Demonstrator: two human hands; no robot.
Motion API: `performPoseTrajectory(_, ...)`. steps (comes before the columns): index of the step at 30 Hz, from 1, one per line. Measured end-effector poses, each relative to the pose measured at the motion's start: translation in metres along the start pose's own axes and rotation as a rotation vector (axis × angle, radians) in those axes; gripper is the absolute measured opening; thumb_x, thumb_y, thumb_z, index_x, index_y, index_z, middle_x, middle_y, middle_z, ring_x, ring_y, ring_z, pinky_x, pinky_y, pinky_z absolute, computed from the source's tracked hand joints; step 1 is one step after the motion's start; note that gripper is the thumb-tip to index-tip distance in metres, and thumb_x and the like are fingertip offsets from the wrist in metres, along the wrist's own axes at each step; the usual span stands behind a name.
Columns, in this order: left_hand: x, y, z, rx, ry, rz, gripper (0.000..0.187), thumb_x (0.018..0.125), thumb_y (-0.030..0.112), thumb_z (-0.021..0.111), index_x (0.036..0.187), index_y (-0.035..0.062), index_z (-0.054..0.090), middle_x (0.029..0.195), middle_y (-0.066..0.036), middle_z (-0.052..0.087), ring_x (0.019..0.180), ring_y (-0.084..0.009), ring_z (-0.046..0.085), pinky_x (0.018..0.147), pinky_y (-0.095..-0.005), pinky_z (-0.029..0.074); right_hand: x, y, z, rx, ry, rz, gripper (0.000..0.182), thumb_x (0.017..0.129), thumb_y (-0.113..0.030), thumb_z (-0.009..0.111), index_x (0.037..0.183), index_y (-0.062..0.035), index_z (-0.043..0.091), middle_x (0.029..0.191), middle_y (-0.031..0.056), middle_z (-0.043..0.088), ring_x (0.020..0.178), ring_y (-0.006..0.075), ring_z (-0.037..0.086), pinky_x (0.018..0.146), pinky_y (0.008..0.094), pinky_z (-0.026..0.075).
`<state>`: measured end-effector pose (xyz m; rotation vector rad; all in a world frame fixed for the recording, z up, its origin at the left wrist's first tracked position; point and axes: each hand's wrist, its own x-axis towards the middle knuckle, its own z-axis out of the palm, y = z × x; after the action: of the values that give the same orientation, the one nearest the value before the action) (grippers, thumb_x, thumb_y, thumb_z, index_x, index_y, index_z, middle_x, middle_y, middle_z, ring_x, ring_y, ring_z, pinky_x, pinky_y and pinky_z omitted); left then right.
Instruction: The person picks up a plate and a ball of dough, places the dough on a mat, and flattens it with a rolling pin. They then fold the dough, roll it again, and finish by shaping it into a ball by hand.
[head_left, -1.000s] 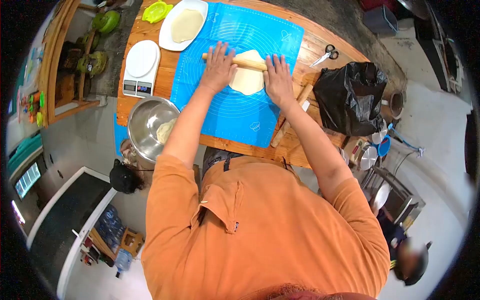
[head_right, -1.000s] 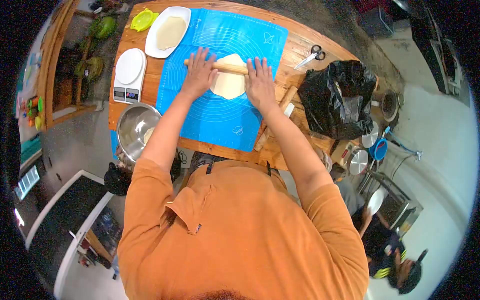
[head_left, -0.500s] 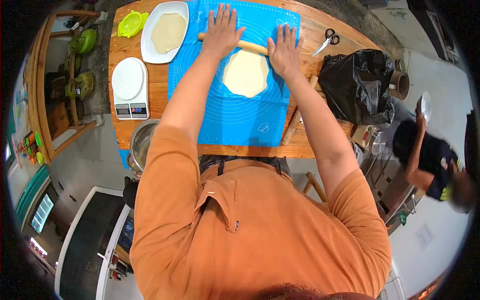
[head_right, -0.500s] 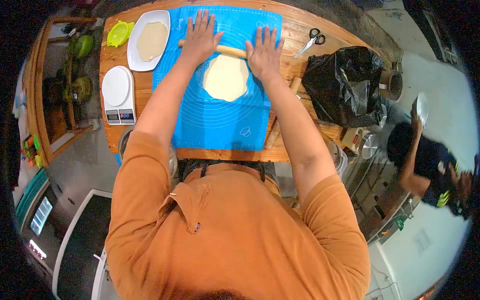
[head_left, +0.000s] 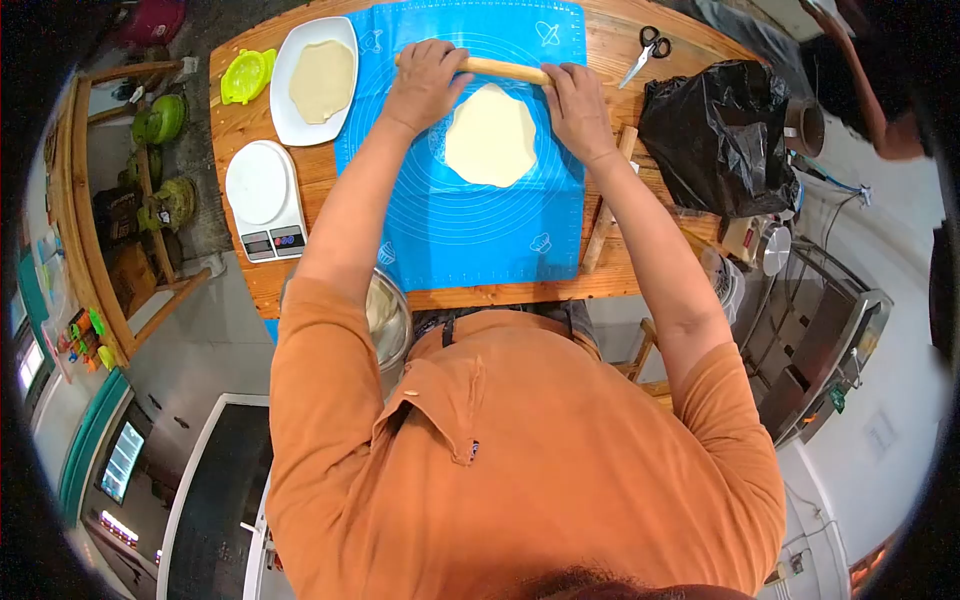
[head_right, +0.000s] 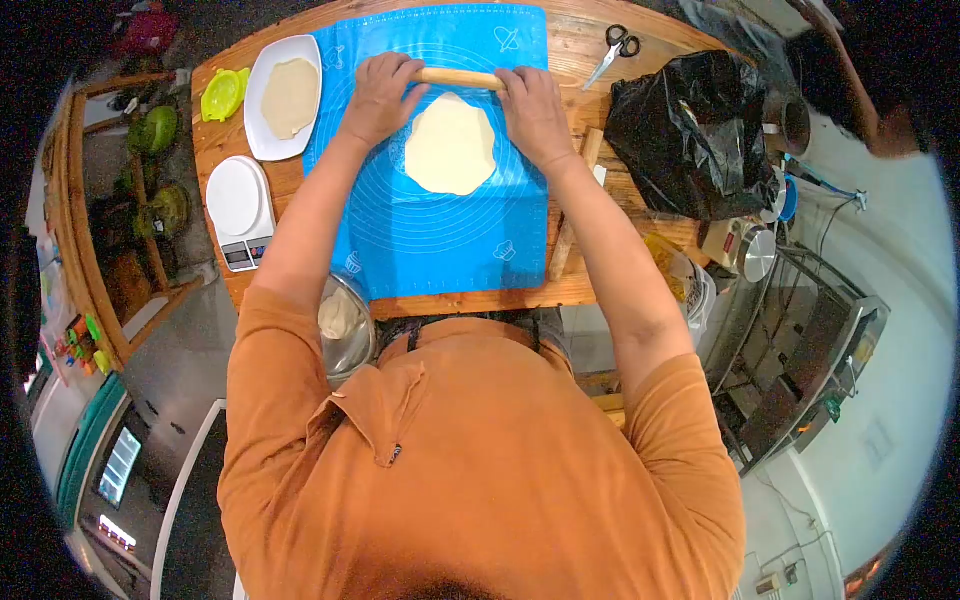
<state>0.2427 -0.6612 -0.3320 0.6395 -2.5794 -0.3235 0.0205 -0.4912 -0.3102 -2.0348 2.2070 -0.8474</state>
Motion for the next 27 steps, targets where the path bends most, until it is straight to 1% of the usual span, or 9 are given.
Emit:
performPoseTrajectory(5,0.002,0.017,-0.024,-0.147,-0.049,0.113,0.03,0.088,0.017,0.078,0.117,0.0138,0.069,0.115,-0.006,0.064,0.116,-0.0283,0.059,0.1,-0.0457,0.044,-0.051,-0.042,-0.029,0.042,-0.025,0.176,0.033,0.096,-0.011,0.069,0.128,-0.0031,0.064,0.112,0.0189,0.061,0.106,0.0382,0.058,0.092,0.0503,0.047)
performPoseTrajectory(8,-0.007,0.031,-0.033,-0.211,-0.224,0.249,0.031,0.087,0.017,0.078,0.117,0.014,0.069,0.114,-0.005,0.063,0.115,-0.0285,0.059,0.1,-0.0466,0.045,-0.107,-0.079,-0.034,0.099,-0.112,0.29,0.036,0.094,-0.01,0.07,0.128,-0.0004,0.061,0.113,0.0188,0.06,0.105,0.0382,0.057,0.091,0.0511,0.047)
performPoseTrajectory(11,-0.019,0.044,-0.028,-0.147,-0.407,0.311,0.033,0.086,0.014,0.076,0.119,0.014,0.071,0.128,-0.007,0.063,0.13,-0.0301,0.057,0.111,-0.0487,0.043,-0.136,-0.101,-0.022,0.072,-0.081,0.345,0.038,0.093,-0.008,0.072,0.129,0.0,0.061,0.112,0.0181,0.059,0.103,0.0375,0.057,0.089,0.0508,0.046)
performPoseTrajectory(13,-0.02,0.048,-0.02,0.034,-0.396,0.367,0.042,0.097,0.022,0.067,0.138,0.0121,0.065,0.154,-0.013,0.053,0.152,-0.0333,0.041,0.126,-0.0537,0.028,-0.142,-0.106,-0.016,0.077,-0.154,0.44,0.043,0.095,-0.01,0.069,0.135,0.0005,0.058,0.119,0.0177,0.06,0.113,0.0382,0.056,0.099,0.0526,0.044)
performPoseTrajectory(15,-0.027,0.058,-0.009,0.054,-0.409,0.307,0.049,0.102,0.027,0.06,0.148,0.0094,0.055,0.162,-0.014,0.043,0.157,-0.0332,0.03,0.129,-0.0558,0.02,-0.145,-0.109,-0.012,-0.12,-0.214,0.364,0.054,0.104,-0.021,0.06,0.151,0.0008,0.048,0.145,0.0204,0.054,0.14,0.0413,0.046,0.118,0.0577,0.033)
performPoseTrajectory(16,-0.032,0.063,-0.004,0.077,-0.417,0.23,0.056,0.108,0.032,0.053,0.158,0.0066,0.046,0.171,-0.016,0.033,0.162,-0.0331,0.019,0.131,-0.0579,0.012,-0.148,-0.112,-0.009,-0.117,-0.213,0.378,0.054,0.104,-0.021,0.06,0.151,0.0008,0.048,0.145,0.0204,0.054,0.14,0.0413,0.046,0.118,0.0577,0.033)
performPoseTrajectory(18,-0.036,0.072,0.004,0.074,-0.409,0.207,0.06,0.11,0.035,0.047,0.161,0.0038,0.038,0.172,-0.017,0.029,0.163,-0.0336,0.016,0.131,-0.0592,0.011,-0.152,-0.113,-0.004,-0.268,-0.302,0.359,0.063,0.111,-0.034,0.045,0.163,-0.0006,0.033,0.168,0.0194,0.033,0.159,0.0411,0.021,0.129,0.0616,0.013)
performPoseTrajectory(21,-0.031,0.078,0.016,0.078,-0.378,0.179,0.065,0.112,0.039,0.041,0.164,0.0012,0.031,0.173,-0.018,0.024,0.163,-0.0347,0.012,0.13,-0.0611,0.009,-0.149,-0.11,-0.003,-0.255,-0.367,0.414,0.067,0.113,-0.042,0.036,0.167,-0.0027,0.026,0.174,0.0184,0.021,0.162,0.0408,0.009,0.13,0.0618,0.007)
performPoseTrajectory(27,-0.01,0.082,0.034,0.119,-0.375,0.201,0.067,0.112,0.044,0.04,0.163,0.0012,0.033,0.173,-0.019,0.025,0.163,-0.0373,0.014,0.129,-0.0625,0.01,-0.145,-0.094,-0.004,-0.306,-0.348,0.47,0.069,0.113,-0.045,0.036,0.167,-0.0036,0.026,0.175,0.0188,0.02,0.162,0.0415,0.01,0.13,0.0621,0.007)
